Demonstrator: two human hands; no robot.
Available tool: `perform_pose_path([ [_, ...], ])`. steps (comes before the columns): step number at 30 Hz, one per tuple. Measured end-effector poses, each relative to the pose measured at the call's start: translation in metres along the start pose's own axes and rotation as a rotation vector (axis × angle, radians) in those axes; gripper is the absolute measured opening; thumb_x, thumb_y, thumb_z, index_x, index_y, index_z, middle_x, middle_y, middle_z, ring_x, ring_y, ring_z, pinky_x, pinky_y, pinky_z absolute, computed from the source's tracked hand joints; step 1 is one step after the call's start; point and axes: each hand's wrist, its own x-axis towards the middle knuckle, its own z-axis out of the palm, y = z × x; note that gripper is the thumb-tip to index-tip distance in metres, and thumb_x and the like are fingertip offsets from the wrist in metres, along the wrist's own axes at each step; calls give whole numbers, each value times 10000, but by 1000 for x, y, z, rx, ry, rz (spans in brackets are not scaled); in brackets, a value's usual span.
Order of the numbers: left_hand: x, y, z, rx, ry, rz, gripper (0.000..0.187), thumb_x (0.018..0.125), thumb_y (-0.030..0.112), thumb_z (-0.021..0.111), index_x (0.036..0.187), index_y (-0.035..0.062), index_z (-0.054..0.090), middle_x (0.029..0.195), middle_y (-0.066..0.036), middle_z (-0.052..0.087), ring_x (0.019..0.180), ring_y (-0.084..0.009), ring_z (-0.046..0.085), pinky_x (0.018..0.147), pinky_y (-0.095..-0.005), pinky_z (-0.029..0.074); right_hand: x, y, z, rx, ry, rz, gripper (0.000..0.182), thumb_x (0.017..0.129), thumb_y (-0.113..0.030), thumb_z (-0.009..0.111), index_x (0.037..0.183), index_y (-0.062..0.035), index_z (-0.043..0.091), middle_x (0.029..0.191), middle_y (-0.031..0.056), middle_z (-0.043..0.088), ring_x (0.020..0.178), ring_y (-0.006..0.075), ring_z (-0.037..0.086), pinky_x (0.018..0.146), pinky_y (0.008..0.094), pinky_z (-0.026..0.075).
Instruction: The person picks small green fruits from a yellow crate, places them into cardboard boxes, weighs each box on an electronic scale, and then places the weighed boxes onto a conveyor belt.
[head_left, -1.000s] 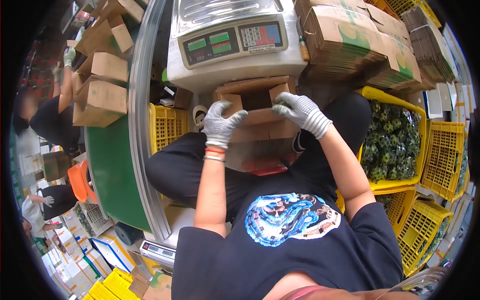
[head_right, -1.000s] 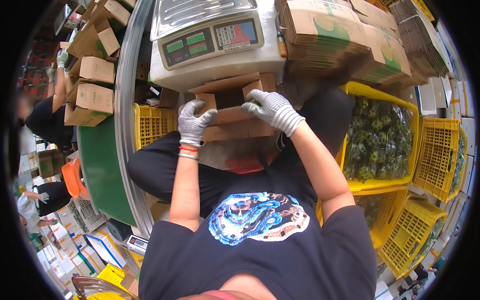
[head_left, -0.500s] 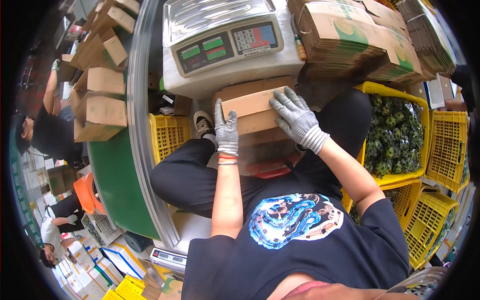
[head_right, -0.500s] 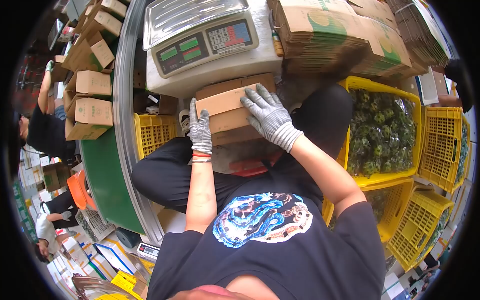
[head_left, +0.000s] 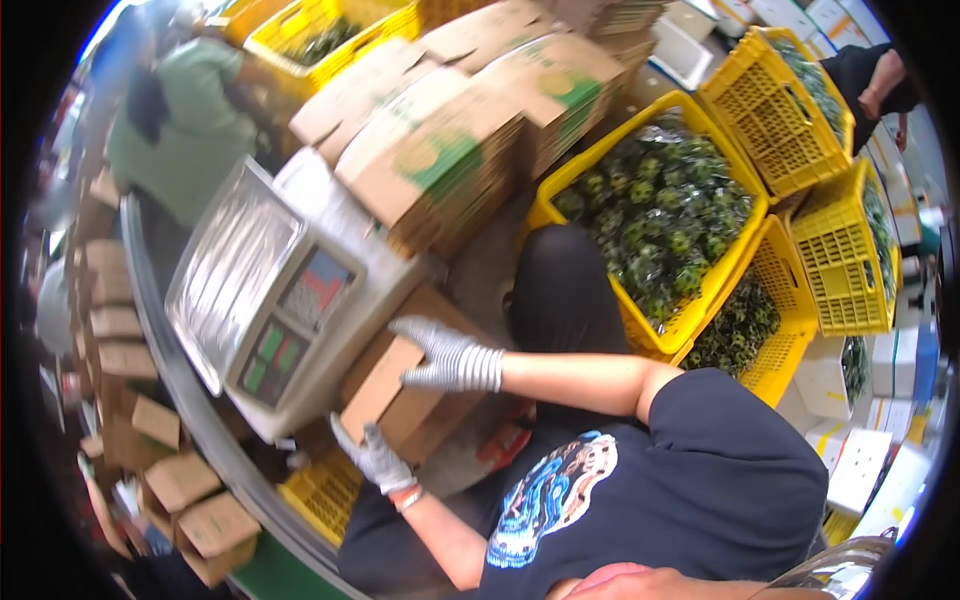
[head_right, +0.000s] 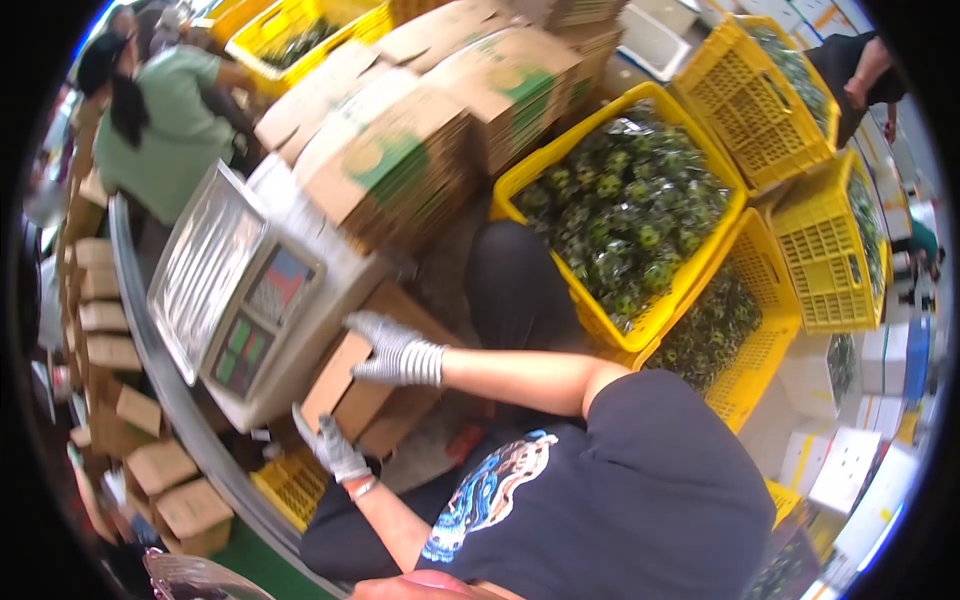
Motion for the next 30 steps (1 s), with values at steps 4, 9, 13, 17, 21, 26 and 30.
perform_pose_path([
  [4, 3, 10, -9, -25, -53, -41, 775, 821, 442, 650, 1366, -11, 337, 1364, -167, 390, 1233, -258, 392, 1043, -369, 307, -5, 1, -2, -9, -32, 8, 781, 775, -429, 645, 1388, -75, 315, 1402, 204, 346, 1300, 355, 330, 1084, 417, 275],
  [9, 16, -3, -3, 105, -28, -143, 645, 749, 73, 728, 1295, -10, 395, 1252, -155, 476, 1149, -255, 467, 1006, -360, 364, 2, -3, -3, -6, -5, 64, 667, 722, -255, 692, 1299, -92, 403, 1313, 183, 440, 1223, 363, 414, 1038, 414, 342],
  [13, 29, 19, 6, 405, -45, -226, 692, 724, 138, 762, 1296, 1, 397, 1252, -190, 481, 1121, -294, 494, 986, -387, 396, 8, -14, -7, -36, -21, 147, 635, 718, -197, 670, 1286, -98, 404, 1288, 176, 462, 1197, 359, 440, 1007, 406, 378],
  [17, 23, 78, 37, 1195, 78, 290, 872, 675, 123, 750, 1400, 76, 268, 1371, -162, 396, 1282, -345, 343, 1048, -482, 306, -8, -5, 8, -143, 183, 159, 697, 728, -235, 677, 1333, -97, 361, 1310, 174, 439, 1194, 355, 443, 1000, 404, 383],
  [21, 28, 63, 78, 953, -367, 571, 468, 832, 32, 392, 1291, 57, 478, 1322, -146, 468, 1263, -338, 381, 1054, -456, 292, -89, -32, -97, 22, 419, -112, 557, 746, -245, 659, 1239, -61, 477, 1234, 166, 481, 1140, 335, 484, 943, 413, 425],
  [26, 22, 70, 74, 963, -394, 685, 697, 722, 300, 659, 1332, 51, 431, 1311, -206, 460, 1251, -336, 396, 1060, -460, 275, -258, 86, -218, -78, 1068, 496, 466, 726, -150, 713, 1138, -7, 547, 1044, 153, 572, 930, 243, 610, 828, 338, 507],
  [30, 5, 109, 87, 1125, -577, 673, 1121, 481, 421, 842, 1395, 46, 314, 1362, -224, 393, 1251, -360, 392, 1062, -446, 293, -448, 235, -200, -116, 969, 1425, 728, 706, -379, 694, 1308, -59, 440, 1313, 247, 435, 1202, 378, 452, 1001, 415, 390],
])
